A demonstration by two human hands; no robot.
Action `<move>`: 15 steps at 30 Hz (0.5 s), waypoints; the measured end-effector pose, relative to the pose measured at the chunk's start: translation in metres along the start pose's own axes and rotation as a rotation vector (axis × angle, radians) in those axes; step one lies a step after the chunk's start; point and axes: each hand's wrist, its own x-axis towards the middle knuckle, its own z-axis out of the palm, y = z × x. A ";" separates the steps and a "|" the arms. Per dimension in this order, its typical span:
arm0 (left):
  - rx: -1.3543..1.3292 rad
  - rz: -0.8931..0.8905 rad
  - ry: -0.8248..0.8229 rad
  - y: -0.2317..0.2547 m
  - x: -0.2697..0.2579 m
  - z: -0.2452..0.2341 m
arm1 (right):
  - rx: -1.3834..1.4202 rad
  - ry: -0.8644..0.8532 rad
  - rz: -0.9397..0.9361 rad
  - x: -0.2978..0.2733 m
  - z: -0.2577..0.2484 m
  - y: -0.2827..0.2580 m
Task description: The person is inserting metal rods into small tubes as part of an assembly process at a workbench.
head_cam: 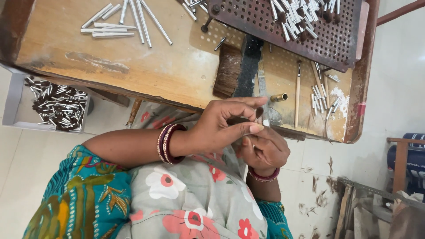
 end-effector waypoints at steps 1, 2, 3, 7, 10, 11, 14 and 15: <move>-0.001 -0.001 0.000 -0.001 0.001 0.000 | 0.000 -0.001 0.001 -0.001 0.000 0.001; -0.044 -0.006 -0.001 -0.001 0.001 0.000 | 0.069 -0.042 -0.020 -0.003 -0.001 0.001; -0.088 -0.012 -0.002 -0.003 0.002 0.001 | 0.138 -0.082 -0.040 -0.005 -0.003 0.001; -0.283 -0.290 -0.057 0.010 0.005 0.008 | 0.270 0.128 0.196 -0.026 -0.004 0.001; -0.264 -0.305 -0.096 0.003 0.001 0.007 | 0.091 0.130 0.147 -0.032 -0.010 0.000; -0.052 -0.245 -0.101 -0.002 0.000 0.005 | 0.015 0.150 0.150 -0.034 -0.014 0.003; 0.330 -0.016 -0.148 -0.014 -0.003 0.000 | -0.211 0.154 0.142 -0.047 -0.025 0.014; 0.516 0.171 -0.188 -0.017 -0.003 -0.002 | -0.346 0.148 0.110 -0.052 -0.028 0.018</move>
